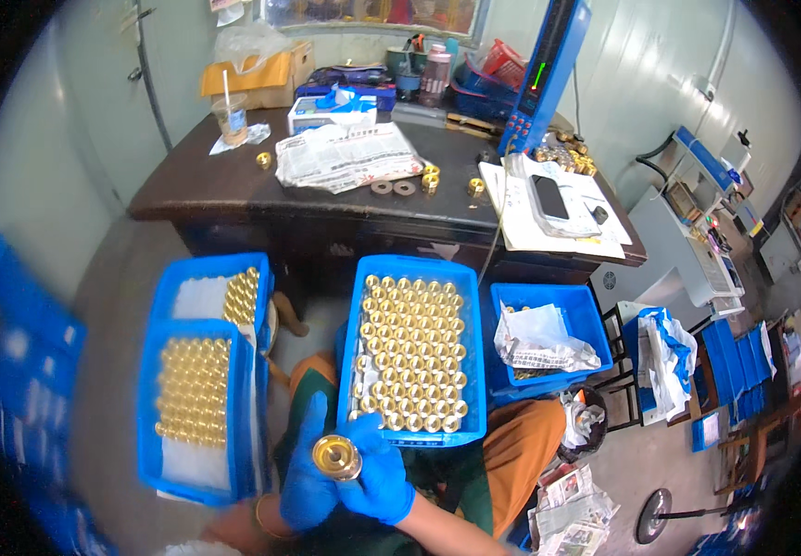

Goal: The person sorts small cylindrical metal components by hand, taking them from plastic bins and placing them into sorting trays.

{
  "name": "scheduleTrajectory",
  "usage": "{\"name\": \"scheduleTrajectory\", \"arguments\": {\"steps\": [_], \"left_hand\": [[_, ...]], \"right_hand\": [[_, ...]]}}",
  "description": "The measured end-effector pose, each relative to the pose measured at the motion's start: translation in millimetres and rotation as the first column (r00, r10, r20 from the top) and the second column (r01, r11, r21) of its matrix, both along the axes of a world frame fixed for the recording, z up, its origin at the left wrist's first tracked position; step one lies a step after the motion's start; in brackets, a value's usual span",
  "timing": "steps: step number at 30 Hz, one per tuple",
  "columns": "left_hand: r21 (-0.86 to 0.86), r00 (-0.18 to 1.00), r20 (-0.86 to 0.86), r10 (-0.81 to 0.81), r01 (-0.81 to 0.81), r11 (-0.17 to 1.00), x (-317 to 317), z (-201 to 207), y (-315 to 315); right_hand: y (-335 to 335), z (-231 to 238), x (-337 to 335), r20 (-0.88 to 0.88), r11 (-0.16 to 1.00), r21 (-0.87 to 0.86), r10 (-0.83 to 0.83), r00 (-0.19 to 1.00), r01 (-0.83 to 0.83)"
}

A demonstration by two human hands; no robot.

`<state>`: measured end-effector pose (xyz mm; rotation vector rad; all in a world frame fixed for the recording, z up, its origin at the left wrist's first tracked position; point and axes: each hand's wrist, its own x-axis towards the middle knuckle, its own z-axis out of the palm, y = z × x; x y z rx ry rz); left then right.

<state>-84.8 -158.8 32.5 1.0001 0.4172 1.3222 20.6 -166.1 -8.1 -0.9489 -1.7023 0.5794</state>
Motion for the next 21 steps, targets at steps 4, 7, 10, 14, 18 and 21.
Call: {"name": "scheduleTrajectory", "arguments": {"steps": [4,7,10,14,18,21], "left_hand": [[0.051,0.982,-0.177,0.066,-0.057,0.997,-13.2,-6.3,-0.2],[0.064,0.898,-0.398,0.186,-0.175,0.982,-49.0,3.2,14.5],[0.131,0.81,-0.486,0.33,-0.305,0.943,-113.5,-17.2,21.4],[0.234,0.356,-0.868,0.346,-0.321,0.918,-202.0,-27.7,-1.6],[0.061,-0.093,-0.995,0.022,-0.435,0.898,-224.8,-80.0,-30.5],[-0.032,-0.218,-0.967,-0.131,-0.405,0.914,-218.8,-108.2,-41.0]], "right_hand": [[8.4,5.4,-10.0,0.019,1.0,-0.016,0.025,1.0,-0.025],[3.0,-22.8,-11.0,0.152,0.961,-0.211,0.215,0.965,-0.181],[-3.2,-44.5,-15.2,0.233,0.939,-0.24,0.3,0.925,-0.245],[-3.8,-56.5,-6.0,0.123,0.883,-0.458,0.177,0.976,-0.102],[-1.9,-55.3,-4.5,-0.082,0.837,-0.539,0.061,0.995,-0.095],[-2.6,-53.9,-0.5,-0.08,0.822,-0.563,0.048,0.996,-0.085]]}}
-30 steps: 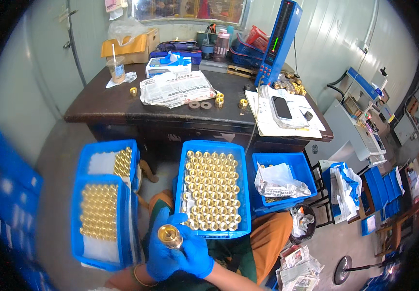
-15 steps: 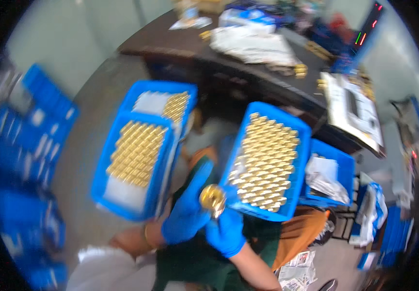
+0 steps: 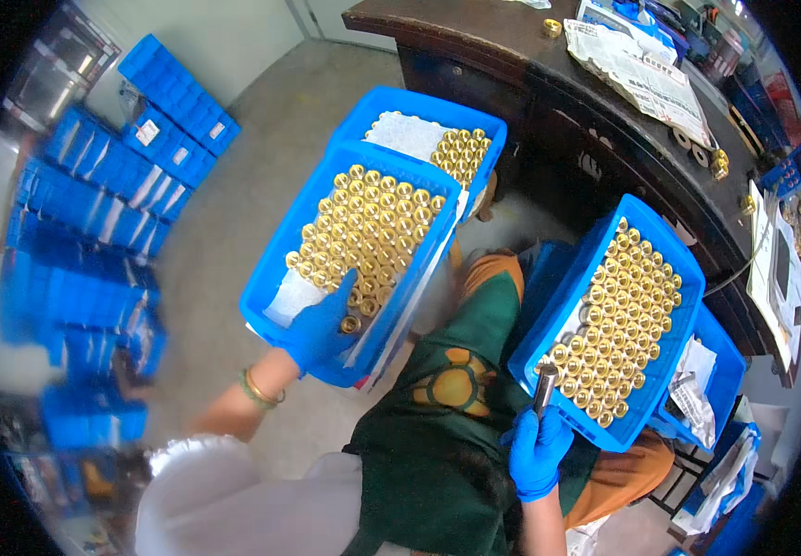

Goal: The person sorts small cylindrical metal components by hand, taking them from plastic bins and placing them into sorting trays.

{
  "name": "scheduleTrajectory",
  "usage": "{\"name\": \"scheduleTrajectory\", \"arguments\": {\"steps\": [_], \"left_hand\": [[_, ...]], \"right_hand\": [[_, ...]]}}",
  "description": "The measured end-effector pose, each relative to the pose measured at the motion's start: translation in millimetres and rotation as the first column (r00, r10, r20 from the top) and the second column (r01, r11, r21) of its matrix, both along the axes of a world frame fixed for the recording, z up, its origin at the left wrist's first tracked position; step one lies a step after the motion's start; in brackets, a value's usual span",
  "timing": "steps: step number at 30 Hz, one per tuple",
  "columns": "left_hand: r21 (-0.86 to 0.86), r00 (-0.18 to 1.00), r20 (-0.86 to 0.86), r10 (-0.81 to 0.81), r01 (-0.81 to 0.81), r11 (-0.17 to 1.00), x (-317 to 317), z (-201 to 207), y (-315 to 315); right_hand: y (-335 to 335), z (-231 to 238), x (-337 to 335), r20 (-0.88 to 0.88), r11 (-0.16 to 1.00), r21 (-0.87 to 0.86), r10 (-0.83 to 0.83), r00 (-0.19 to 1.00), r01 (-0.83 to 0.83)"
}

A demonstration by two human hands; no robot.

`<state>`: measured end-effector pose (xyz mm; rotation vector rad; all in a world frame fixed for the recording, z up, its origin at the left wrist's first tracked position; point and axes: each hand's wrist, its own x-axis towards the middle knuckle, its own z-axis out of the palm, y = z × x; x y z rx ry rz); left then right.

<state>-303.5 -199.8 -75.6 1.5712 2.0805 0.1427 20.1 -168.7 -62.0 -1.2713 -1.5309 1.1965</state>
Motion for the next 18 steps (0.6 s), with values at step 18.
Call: {"name": "scheduleTrajectory", "arguments": {"steps": [18], "left_hand": [[0.705,0.816,-0.105,-0.568,0.464,0.536,131.9,52.7,122.2]], "right_hand": [[-3.8,-6.3,35.0,0.075,0.996,0.057,-0.065,0.995,0.061]]}}
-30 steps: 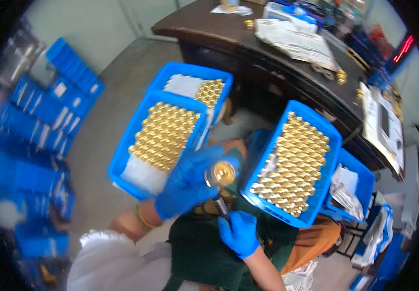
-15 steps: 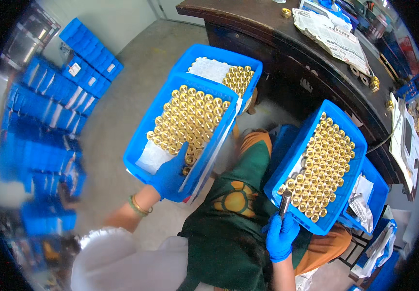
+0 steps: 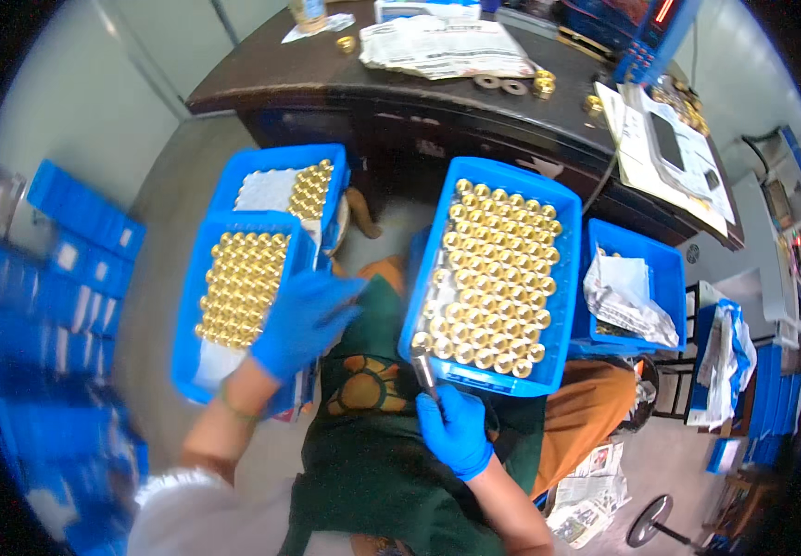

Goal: The person sorts small cylindrical metal components by hand, taking them from plastic bins and placing them into sorting trays.

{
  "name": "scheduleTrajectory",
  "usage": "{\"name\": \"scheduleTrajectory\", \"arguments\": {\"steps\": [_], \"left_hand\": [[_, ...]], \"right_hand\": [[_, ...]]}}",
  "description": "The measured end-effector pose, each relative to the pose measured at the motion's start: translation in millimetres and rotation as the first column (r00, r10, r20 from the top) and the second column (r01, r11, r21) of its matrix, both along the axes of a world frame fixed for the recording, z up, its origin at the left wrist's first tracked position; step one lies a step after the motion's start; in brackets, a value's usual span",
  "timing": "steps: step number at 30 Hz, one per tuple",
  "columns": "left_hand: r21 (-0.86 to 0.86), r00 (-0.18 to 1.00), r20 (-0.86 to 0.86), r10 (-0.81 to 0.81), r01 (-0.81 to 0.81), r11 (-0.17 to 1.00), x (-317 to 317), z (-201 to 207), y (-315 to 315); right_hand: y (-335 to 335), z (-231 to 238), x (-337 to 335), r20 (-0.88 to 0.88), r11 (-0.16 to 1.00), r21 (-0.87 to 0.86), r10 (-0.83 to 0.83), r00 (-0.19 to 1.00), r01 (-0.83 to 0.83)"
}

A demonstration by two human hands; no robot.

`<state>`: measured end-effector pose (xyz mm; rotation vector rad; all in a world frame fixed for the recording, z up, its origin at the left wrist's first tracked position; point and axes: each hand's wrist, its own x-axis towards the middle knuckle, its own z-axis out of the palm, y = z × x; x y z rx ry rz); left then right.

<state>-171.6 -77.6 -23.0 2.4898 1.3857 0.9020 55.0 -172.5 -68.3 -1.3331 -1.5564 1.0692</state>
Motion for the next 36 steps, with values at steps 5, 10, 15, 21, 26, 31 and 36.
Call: {"name": "scheduleTrajectory", "arguments": {"steps": [5,10,15,21,26,31,36], "left_hand": [[-0.007,0.885,-0.363,-0.292,0.311,0.95,94.6,-58.8,71.9],[0.036,0.751,-0.628,-0.206,0.292,0.956,121.5,-63.7,90.3],[-0.47,0.9,0.404,-0.166,0.36,0.806,104.9,-30.8,83.4],[-0.513,0.428,0.858,0.283,0.722,0.464,110.0,41.4,30.5],[-0.526,0.484,0.848,0.215,0.718,0.457,106.6,48.2,14.7],[-0.546,0.596,0.785,0.169,0.537,0.643,116.2,59.5,-4.4],[-0.463,0.66,0.751,0.032,0.492,0.738,116.1,57.0,-9.9]], "right_hand": [[-6.7,20.8,7.5,-0.016,0.998,0.05,0.028,0.999,-0.028],[-12.7,18.9,20.1,-0.065,0.999,-0.022,-0.047,0.997,0.046],[8.3,26.0,28.2,-0.036,1.0,0.001,0.015,0.999,-0.015],[24.1,34.6,18.2,-0.21,0.992,-0.122,-0.032,0.977,0.006],[26.1,56.3,16.4,-0.408,0.943,-0.332,-0.13,0.904,-0.014],[30.6,40.1,17.0,0.217,0.895,0.413,-0.275,0.937,0.167],[24.3,52.1,15.6,0.211,0.91,0.374,-0.271,0.939,0.178]]}}
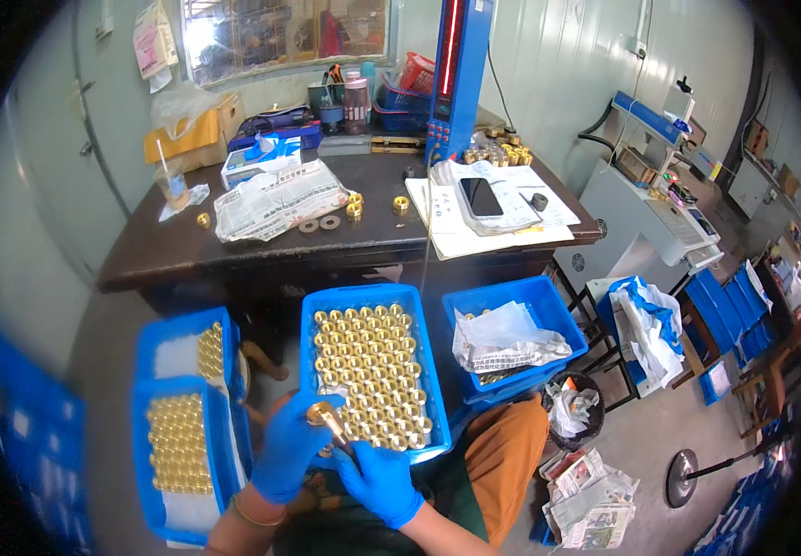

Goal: The person sorts small cylindrical metal components by hand, taking them from plastic bins and placing them into sorting trays.

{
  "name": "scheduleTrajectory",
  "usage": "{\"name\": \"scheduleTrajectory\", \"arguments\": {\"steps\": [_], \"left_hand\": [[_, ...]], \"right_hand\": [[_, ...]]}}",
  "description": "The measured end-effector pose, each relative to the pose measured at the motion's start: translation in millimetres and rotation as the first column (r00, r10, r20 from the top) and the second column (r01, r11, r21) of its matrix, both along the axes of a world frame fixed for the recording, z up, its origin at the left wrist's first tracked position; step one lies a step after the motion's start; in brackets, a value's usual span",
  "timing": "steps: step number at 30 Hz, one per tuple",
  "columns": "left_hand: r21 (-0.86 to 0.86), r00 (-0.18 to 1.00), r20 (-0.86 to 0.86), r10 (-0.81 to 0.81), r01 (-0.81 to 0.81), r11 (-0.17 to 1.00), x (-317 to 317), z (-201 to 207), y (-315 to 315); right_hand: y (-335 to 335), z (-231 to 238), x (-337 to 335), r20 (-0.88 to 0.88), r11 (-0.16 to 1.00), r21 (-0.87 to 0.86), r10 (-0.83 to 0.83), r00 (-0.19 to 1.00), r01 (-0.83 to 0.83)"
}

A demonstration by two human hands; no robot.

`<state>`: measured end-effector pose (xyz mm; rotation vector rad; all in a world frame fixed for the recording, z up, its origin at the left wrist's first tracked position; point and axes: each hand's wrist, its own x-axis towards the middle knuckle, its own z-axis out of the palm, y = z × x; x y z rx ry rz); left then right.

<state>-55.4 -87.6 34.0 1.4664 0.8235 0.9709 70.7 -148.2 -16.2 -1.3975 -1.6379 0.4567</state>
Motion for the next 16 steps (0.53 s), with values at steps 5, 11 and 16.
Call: {"name": "scheduleTrajectory", "arguments": {"steps": [5,11,16], "left_hand": [[-0.121,0.993,0.115,-0.008,0.022,0.992,10.1,22.4,-11.0],[-0.228,0.902,0.427,-0.07,0.182,0.957,16.2,0.6,-33.2],[-0.182,0.933,0.343,0.104,-0.043,0.982,24.3,5.3,-48.7]], "right_hand": [[-8.7,7.1,-3.2,-0.112,0.999,-0.036,0.029,0.993,-0.033],[-11.6,22.3,-5.5,-0.104,0.981,0.191,0.045,0.994,-0.024],[-18.2,25.4,-5.7,-0.255,0.999,0.05,0.03,0.966,-0.018]]}}
